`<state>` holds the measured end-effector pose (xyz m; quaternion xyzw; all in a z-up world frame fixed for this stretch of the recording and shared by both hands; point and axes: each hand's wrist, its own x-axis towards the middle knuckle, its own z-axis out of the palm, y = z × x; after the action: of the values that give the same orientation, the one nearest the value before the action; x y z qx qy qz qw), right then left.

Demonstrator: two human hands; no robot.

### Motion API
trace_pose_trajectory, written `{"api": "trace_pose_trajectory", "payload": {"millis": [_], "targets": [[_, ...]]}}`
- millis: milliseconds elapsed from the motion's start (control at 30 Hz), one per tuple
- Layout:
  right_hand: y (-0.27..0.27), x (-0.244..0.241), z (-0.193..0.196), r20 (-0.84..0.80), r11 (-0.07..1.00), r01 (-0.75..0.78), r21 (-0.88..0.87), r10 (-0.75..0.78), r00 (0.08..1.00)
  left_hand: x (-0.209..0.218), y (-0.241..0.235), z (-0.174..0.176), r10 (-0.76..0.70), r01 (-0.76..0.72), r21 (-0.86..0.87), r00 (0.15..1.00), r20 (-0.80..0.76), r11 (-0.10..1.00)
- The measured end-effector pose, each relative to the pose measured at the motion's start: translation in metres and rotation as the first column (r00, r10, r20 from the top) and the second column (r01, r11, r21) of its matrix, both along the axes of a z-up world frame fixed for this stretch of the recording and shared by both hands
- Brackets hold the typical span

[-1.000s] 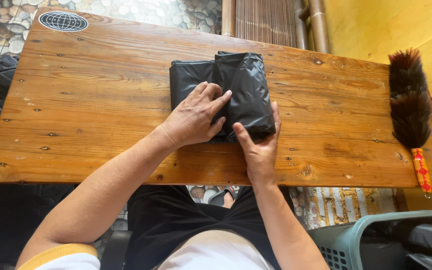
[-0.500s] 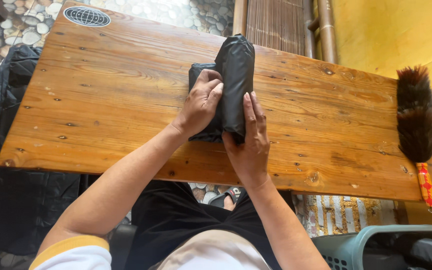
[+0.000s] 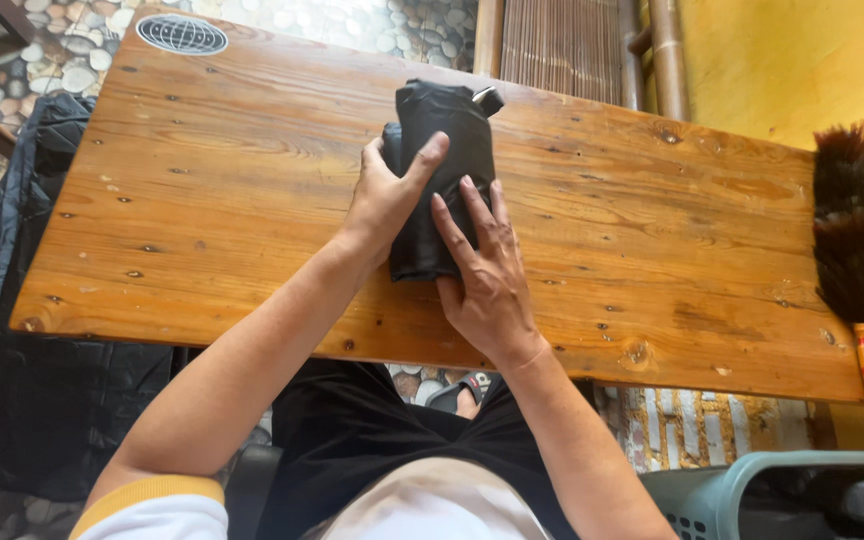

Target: The person places a black plastic bag on a wooden table, smooths it out, and folds it into a compact rectangular shape. They then secure the folded bag with a blue strap and a white label.

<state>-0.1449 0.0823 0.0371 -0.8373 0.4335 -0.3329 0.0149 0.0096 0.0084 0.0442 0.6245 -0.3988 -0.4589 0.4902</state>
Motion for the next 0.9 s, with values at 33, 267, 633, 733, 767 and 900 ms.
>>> {"api": "trace_pose_trajectory", "payload": {"millis": [33,267,633,733,767,900], "targets": [[0.000,0.001,0.006,-0.049,0.999,-0.013,0.050,0.016,0.999,-0.006,-0.001,0.004,0.031,-0.030,0.003,0.998,-0.060,1.000],[-0.013,-0.014,0.006,-0.268,0.993,-0.097,0.065,0.111,0.957,0.003,-0.003,0.014,0.087,-0.073,0.060,0.955,-0.283,0.996],[-0.026,-0.024,0.029,0.558,0.642,-0.210,0.738,-0.404,0.725,-0.020,-0.007,-0.001,0.076,-0.199,-0.179,0.844,-0.531,0.963],[-0.029,-0.021,0.032,0.685,0.694,-0.290,0.659,-0.394,0.613,-0.027,-0.001,0.019,0.000,-0.176,-0.251,0.819,-0.574,0.952],[-0.028,-0.020,0.033,0.717,0.755,-0.283,0.592,-0.334,0.611,-0.029,0.002,0.024,-0.025,-0.162,-0.272,0.819,-0.573,0.949],[-0.026,-0.021,0.029,0.719,0.775,-0.221,0.592,-0.384,0.579,-0.029,0.003,0.016,-0.008,0.006,-0.021,0.996,-0.091,1.000]]}}
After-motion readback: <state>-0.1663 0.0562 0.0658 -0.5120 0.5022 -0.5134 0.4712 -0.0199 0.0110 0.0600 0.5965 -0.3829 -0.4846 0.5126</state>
